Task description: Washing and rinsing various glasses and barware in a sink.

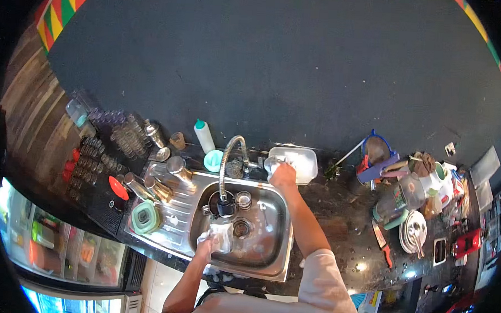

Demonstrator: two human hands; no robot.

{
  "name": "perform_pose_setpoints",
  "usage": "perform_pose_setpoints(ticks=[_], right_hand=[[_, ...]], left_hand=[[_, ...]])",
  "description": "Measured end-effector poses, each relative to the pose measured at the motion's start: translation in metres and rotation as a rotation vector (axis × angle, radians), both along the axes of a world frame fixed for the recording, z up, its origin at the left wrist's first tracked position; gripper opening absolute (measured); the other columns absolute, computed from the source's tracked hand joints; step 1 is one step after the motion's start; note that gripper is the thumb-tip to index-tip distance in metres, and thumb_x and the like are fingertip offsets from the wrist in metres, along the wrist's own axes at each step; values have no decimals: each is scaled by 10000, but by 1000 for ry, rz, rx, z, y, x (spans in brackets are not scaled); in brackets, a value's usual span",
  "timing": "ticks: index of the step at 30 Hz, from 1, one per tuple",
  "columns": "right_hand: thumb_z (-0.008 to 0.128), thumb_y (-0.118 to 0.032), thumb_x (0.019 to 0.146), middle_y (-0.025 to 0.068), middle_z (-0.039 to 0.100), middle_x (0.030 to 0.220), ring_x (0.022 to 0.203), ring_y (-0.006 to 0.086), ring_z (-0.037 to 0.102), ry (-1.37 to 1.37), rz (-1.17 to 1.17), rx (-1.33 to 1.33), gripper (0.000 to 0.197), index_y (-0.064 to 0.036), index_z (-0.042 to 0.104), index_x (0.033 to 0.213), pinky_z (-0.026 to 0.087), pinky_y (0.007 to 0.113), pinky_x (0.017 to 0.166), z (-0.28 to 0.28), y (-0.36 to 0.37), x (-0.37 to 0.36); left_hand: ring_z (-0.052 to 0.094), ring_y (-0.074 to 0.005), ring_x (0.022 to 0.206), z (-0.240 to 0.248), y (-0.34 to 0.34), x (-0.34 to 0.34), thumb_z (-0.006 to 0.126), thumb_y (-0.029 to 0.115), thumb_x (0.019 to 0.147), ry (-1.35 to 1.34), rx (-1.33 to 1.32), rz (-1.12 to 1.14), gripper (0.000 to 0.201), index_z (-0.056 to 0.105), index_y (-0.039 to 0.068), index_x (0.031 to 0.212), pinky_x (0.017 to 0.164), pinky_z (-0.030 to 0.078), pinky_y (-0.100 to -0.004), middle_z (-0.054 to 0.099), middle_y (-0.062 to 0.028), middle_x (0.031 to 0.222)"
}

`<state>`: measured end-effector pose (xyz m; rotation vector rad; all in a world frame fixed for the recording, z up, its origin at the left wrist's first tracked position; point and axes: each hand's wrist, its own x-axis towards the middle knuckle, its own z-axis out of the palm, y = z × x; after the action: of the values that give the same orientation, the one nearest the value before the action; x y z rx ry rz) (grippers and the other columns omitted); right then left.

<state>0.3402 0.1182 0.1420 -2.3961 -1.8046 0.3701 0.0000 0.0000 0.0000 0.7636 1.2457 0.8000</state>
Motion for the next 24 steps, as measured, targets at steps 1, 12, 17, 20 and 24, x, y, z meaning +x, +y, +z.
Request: perform_pose_setpoints(ticks=[1, 12, 17, 20, 24], right_hand=[[560, -178, 703, 161, 610, 1040, 980, 297, 583, -5, -1, 15, 297, -107, 640, 979, 479, 359, 825, 1, -3, -1], [508, -137, 760, 160, 643, 832, 810, 270, 636, -74, -14, 239, 176, -51, 657, 795, 519, 393, 690, -93, 56, -59], [525, -144, 735, 167, 633, 853, 840, 318, 615, -45, 93, 19, 192, -28, 635, 842, 506, 408, 744, -124, 12, -54], [531, -126, 713, 200, 594, 977, 924, 348, 573, -119, 123, 393, 278, 0, 571, 957, 484, 406, 786, -127, -15, -77], [547, -110, 663, 262, 552, 1011, 864, 366, 564, 134, -156, 675, 568, 64, 419, 1188, 463, 426, 735, -109, 8, -95]], left_hand=[[550, -128, 818, 7, -2, -3, 551, 207, 871, -2, -56, 27, 309, 571, 33, 1126, 721, 440, -278, 601, -40, 933], [551, -112, 822, 28, 15, 8, 595, 159, 846, -67, -43, -27, 327, 549, 26, 1141, 662, 448, -245, 594, -37, 946], [561, -105, 818, 31, 32, -1, 575, 130, 857, -70, -52, -56, 332, 532, 29, 1170, 670, 477, -236, 587, -49, 974], [569, -115, 824, 29, 34, -8, 561, 122, 865, -77, -88, -87, 325, 528, 27, 1174, 699, 488, -250, 590, -56, 970], [578, -112, 802, 23, 39, -10, 540, 135, 881, -169, -145, -151, 314, 525, 37, 1179, 684, 488, -245, 603, -48, 950]])
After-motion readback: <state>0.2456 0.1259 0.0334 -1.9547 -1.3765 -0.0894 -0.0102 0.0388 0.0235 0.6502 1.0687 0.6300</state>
